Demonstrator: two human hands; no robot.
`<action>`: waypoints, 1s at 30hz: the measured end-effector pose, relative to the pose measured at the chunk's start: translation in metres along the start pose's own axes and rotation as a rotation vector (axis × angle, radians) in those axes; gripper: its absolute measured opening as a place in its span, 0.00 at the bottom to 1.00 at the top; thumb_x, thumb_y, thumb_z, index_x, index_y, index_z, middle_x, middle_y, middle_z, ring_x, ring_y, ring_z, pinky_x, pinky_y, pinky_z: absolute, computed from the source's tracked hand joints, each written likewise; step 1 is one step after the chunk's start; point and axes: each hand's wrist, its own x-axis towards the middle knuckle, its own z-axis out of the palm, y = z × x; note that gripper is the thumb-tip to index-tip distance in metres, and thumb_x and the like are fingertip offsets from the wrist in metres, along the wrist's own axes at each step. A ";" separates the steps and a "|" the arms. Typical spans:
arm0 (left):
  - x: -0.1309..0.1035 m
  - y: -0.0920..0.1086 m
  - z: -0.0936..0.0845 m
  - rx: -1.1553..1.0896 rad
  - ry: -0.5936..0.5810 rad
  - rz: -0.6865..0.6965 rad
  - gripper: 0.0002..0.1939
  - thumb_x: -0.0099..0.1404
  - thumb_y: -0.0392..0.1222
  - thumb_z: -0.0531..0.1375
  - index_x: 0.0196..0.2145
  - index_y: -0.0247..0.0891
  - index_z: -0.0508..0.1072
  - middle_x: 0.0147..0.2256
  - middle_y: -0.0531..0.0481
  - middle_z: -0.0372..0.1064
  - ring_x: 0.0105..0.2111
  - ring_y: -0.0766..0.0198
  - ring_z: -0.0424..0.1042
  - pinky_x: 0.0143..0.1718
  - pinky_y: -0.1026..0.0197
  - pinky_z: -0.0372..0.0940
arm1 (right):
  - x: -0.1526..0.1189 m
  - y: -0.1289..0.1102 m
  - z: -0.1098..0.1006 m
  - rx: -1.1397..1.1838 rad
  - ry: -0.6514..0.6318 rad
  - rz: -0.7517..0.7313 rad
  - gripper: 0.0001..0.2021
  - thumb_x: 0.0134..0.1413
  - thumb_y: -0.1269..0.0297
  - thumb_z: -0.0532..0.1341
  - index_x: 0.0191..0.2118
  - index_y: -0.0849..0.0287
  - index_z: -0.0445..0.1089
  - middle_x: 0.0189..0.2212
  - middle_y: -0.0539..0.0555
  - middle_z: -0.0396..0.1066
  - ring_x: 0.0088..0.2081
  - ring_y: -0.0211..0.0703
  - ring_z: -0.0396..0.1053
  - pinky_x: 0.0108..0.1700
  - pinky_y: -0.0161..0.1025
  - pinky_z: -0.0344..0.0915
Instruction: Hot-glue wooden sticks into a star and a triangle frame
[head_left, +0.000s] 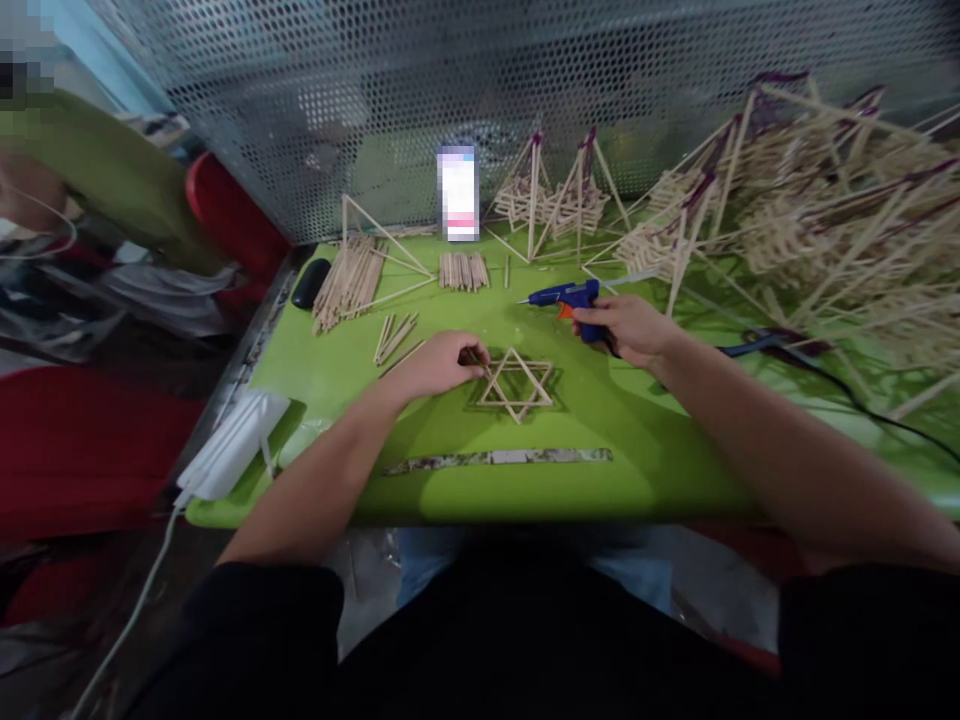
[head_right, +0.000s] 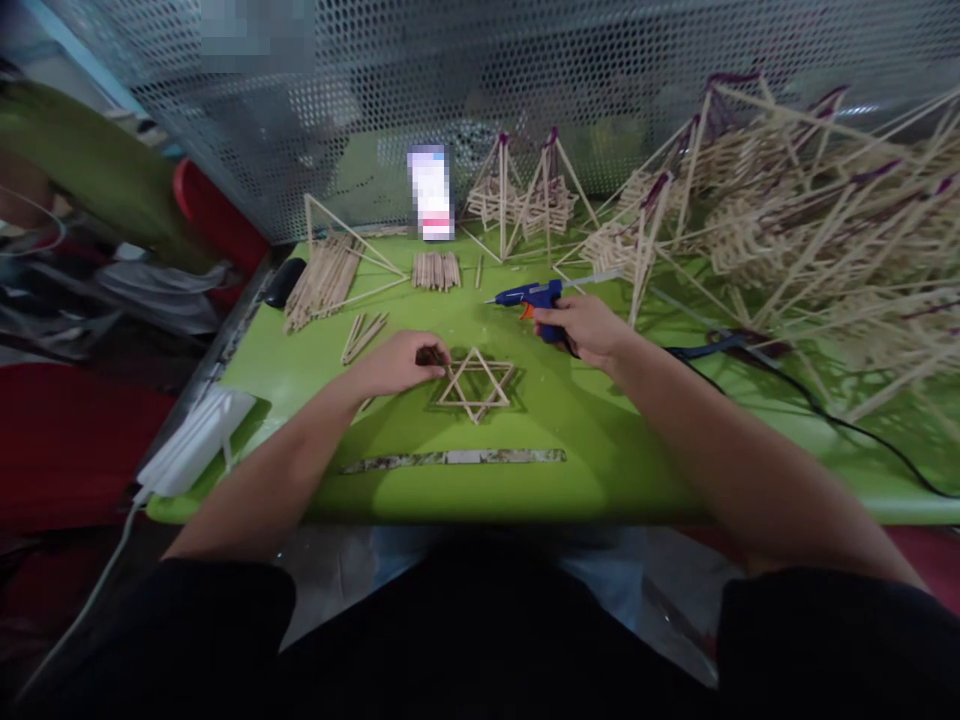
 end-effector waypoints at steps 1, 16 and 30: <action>0.000 0.000 0.001 -0.004 0.003 0.000 0.05 0.74 0.42 0.70 0.47 0.43 0.85 0.49 0.42 0.85 0.47 0.52 0.83 0.57 0.40 0.77 | 0.000 0.001 -0.001 -0.066 0.007 -0.015 0.14 0.62 0.53 0.76 0.32 0.55 0.78 0.30 0.55 0.81 0.30 0.45 0.75 0.32 0.40 0.71; -0.001 0.014 -0.001 0.181 0.048 0.016 0.13 0.72 0.45 0.71 0.51 0.39 0.85 0.46 0.42 0.84 0.40 0.54 0.79 0.45 0.51 0.72 | -0.065 -0.023 0.012 -1.117 -0.221 -0.512 0.17 0.77 0.56 0.61 0.59 0.56 0.83 0.57 0.61 0.84 0.53 0.63 0.81 0.42 0.48 0.69; -0.001 0.022 0.008 0.206 0.070 -0.070 0.06 0.75 0.38 0.68 0.48 0.38 0.84 0.46 0.42 0.85 0.43 0.52 0.81 0.49 0.48 0.75 | -0.067 -0.011 0.036 -1.232 -0.285 -0.493 0.18 0.82 0.65 0.55 0.64 0.58 0.78 0.60 0.63 0.83 0.46 0.58 0.84 0.37 0.47 0.69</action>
